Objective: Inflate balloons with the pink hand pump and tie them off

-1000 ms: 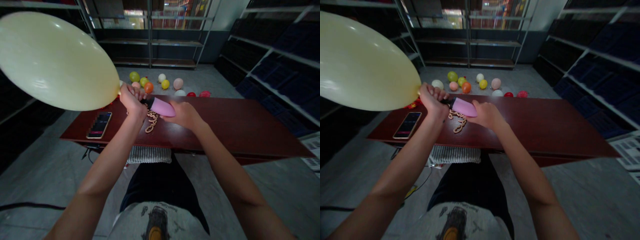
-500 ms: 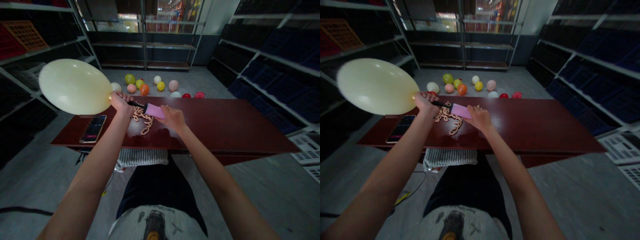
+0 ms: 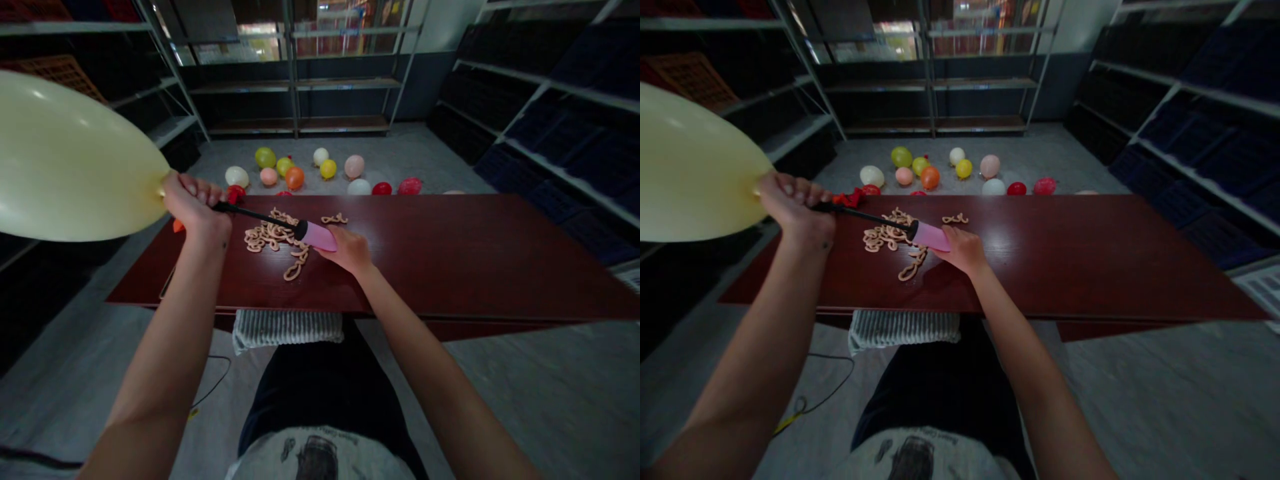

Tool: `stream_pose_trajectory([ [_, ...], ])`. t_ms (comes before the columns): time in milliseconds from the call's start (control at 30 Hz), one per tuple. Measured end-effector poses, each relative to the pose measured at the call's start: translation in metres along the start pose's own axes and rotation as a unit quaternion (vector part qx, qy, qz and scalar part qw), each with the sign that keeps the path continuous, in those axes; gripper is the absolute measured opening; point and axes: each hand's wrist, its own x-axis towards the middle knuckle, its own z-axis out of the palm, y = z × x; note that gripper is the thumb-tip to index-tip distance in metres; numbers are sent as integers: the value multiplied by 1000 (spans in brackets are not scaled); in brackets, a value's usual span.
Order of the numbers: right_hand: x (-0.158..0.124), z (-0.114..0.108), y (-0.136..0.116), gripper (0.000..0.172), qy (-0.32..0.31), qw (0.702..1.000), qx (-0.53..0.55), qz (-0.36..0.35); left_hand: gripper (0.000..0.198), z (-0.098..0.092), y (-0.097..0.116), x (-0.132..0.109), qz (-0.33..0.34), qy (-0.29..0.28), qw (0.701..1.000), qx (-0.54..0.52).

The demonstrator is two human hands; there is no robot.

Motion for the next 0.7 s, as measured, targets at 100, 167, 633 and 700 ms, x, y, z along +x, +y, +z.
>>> stream_pose_trajectory([
  [100,-1,-2,3,54,23,998,28,41,42,26,-6,-13,-2,-50,999,9],
  [167,-2,-2,5,53,29,997,39,63,44,43,-17,-22,10,-62,998,21],
  [633,1,1,10,61,49,990,27,127,48,59,-141,-59,-48,-89,992,72],
  [700,1,1,8,60,47,992,29,116,48,55,-134,-54,-60,-83,993,63],
])
